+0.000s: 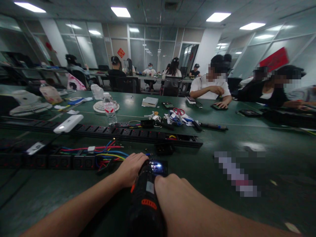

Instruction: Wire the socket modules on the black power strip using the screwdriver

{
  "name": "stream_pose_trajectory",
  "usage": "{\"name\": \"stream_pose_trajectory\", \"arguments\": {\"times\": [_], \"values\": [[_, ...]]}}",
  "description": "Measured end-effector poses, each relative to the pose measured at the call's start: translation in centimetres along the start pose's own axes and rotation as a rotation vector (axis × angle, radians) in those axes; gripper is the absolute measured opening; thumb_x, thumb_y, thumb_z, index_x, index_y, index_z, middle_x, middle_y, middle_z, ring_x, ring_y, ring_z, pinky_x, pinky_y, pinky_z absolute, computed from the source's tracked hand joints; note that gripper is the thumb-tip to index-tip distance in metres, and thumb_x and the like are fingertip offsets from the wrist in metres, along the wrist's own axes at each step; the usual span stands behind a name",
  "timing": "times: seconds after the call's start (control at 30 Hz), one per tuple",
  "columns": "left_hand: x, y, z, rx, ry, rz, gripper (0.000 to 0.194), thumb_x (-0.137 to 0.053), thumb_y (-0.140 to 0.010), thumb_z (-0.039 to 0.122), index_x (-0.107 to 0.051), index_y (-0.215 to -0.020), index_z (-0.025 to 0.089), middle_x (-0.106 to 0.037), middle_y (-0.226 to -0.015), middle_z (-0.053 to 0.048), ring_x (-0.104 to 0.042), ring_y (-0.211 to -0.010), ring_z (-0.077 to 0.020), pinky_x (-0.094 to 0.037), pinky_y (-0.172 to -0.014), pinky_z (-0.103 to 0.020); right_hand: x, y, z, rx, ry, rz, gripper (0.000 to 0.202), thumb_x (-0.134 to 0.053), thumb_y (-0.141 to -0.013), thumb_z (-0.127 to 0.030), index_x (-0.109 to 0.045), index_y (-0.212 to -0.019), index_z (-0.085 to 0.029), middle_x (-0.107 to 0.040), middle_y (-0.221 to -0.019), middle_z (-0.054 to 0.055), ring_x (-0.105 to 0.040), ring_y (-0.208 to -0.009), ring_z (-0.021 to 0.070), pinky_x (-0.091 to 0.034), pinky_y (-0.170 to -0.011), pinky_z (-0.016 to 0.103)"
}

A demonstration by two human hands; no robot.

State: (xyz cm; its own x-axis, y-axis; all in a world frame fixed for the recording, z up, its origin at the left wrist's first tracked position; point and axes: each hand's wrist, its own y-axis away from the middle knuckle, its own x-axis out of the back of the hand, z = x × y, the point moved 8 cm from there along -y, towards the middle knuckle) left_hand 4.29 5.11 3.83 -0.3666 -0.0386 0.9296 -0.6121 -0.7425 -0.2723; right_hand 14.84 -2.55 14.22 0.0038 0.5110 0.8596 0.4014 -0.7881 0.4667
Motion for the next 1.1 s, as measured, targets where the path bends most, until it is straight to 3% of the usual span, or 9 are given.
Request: {"name": "stream_pose_trajectory", "arguments": {"times": [0.3, 0.5, 0.67, 0.87, 0.97, 1.1], "values": [[-0.3, 0.0, -0.1, -0.003, 0.032, 0.013, 0.032, -0.057, -0.084, 0.032, -0.052, -0.113, 0.018, -0.061, -0.106, -0.009, -0.059, -0.096, -0.0245, -0.042, -0.081, -0.036, 0.8, 0.1, -0.9, 0.017, -0.121, -0.019, 0.031, -0.079, -0.067, -0.023, -0.069, -0.095, -0.018, -0.061, -0.084, 0.002, -0.063, -0.073, 0.0169, -0.047, -0.064, 0.021], [0.0, 0.0, 0.1, 0.003, 0.033, -0.003, 0.031, -0.057, -0.084, 0.032, -0.052, -0.112, 0.018, -0.062, -0.107, -0.008, -0.059, -0.096, -0.0244, -0.042, -0.081, -0.036, 1.5, 0.7, -1.3, 0.000, -0.136, 0.016, 0.029, -0.071, -0.072, -0.014, -0.067, -0.100, -0.018, -0.063, -0.089, 0.003, -0.063, -0.082, 0.0171, -0.046, -0.065, 0.018], [-1.0, -0.2, -0.6, 0.007, 0.006, -0.013, 0.032, -0.058, -0.084, 0.035, -0.052, -0.111, 0.019, -0.062, -0.110, -0.008, -0.059, -0.098, -0.0253, -0.042, -0.082, -0.037, 1.9, 0.8, -1.6, -0.058, -0.112, -0.078, 0.039, -0.070, -0.070, -0.012, -0.066, -0.108, -0.015, -0.063, -0.095, 0.006, -0.062, -0.074, 0.0156, -0.044, -0.058, 0.017], [-2.0, -0.3, -1.5, -0.006, -0.013, -0.002, 0.026, -0.054, -0.086, 0.032, -0.054, -0.109, 0.020, -0.062, -0.109, -0.008, -0.059, -0.094, -0.0239, -0.041, -0.080, -0.036, 1.7, 0.5, -1.7, -0.181, -0.189, -0.249, 0.021, -0.066, -0.073, -0.009, -0.069, -0.094, -0.014, -0.063, -0.083, 0.004, -0.061, -0.068, 0.0151, -0.042, -0.054, 0.019], [-1.9, -0.3, -1.4, -0.017, -0.009, 0.009, 0.028, -0.054, -0.086, 0.031, -0.054, -0.111, 0.020, -0.062, -0.110, -0.008, -0.059, -0.094, -0.0236, -0.041, -0.079, -0.035, 2.2, 0.7, -2.2, -0.122, -0.183, -0.196, 0.025, -0.064, -0.073, -0.007, -0.069, -0.096, -0.016, -0.063, -0.087, 0.003, -0.062, -0.073, 0.0155, -0.041, -0.056, 0.018], [-1.8, -0.2, -1.3, -0.028, -0.009, 0.017, 0.028, -0.053, -0.087, 0.032, -0.053, -0.112, 0.020, -0.062, -0.110, -0.008, -0.059, -0.093, -0.0235, -0.041, -0.077, -0.035, 1.9, 0.9, -1.9, -0.129, -0.145, -0.181, 0.021, -0.066, -0.071, -0.006, -0.069, -0.090, -0.013, -0.062, -0.080, 0.003, -0.059, -0.064, 0.0129, -0.041, -0.056, 0.018]]}}
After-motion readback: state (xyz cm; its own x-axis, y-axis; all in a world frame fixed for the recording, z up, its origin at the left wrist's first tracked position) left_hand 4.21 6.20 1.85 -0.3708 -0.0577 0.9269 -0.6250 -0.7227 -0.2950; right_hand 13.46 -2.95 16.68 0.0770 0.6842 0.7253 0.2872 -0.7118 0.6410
